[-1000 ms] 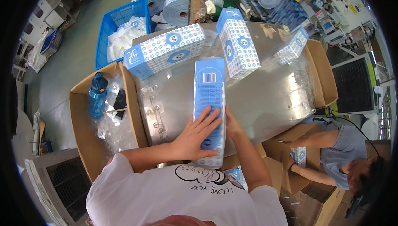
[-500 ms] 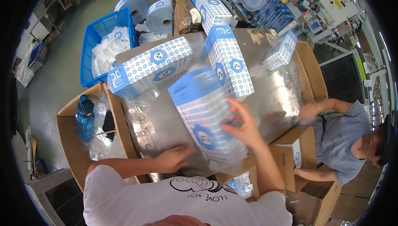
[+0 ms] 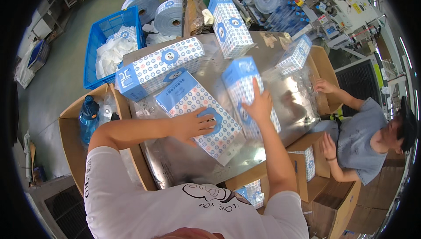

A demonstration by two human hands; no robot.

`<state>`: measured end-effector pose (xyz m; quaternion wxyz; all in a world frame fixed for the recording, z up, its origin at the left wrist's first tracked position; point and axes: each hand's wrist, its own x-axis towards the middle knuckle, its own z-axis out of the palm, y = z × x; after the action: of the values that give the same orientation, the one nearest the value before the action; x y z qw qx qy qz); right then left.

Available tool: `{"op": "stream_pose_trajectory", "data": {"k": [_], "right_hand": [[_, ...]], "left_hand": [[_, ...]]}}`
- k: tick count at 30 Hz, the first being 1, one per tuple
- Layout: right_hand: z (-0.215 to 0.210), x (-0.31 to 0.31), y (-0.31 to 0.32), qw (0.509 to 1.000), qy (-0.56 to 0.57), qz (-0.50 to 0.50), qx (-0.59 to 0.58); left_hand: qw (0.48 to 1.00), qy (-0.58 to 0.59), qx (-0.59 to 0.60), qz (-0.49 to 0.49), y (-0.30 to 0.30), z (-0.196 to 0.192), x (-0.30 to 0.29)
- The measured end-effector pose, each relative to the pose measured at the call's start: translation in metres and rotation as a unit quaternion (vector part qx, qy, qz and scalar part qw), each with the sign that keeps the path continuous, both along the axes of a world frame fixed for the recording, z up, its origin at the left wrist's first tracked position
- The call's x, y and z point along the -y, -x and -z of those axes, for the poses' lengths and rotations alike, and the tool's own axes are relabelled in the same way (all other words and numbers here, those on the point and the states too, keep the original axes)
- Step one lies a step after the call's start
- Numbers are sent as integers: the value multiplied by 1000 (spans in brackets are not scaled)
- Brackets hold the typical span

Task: The person folds cardboard boxes into shape, packs tissue packages into the boxes by hand, folds the box flaps closed, and feeds the packed boxes into a taping machine.

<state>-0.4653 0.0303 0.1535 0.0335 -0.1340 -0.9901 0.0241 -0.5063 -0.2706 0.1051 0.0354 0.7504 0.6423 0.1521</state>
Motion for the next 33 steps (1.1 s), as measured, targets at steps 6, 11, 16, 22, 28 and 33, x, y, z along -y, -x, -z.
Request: {"op": "stream_pose_trajectory", "data": {"k": [6,11,16,22,28,33], "right_hand": [[-17,5,-103,1000,-18,20,3],[-11,-17,-133,999,3,18,-28],[-15,-27,-150,999,27,43,6],[-20,-55,-167,994,57,37,-83],[-145,-61,-317,895,53,-49,-441],[-212,-71,-495,765,37,142,-627]], "left_hand": [[967,-201,-154,1,-14,38,14],[954,-286,-72,-61,-29,-7,-17],[964,-179,75,-179,-57,-55,-44],[987,87,-124,52,-96,-69,-43],[992,-45,75,-93,-123,-101,-76],[910,-209,348,-80,-219,-170,-142]]}}
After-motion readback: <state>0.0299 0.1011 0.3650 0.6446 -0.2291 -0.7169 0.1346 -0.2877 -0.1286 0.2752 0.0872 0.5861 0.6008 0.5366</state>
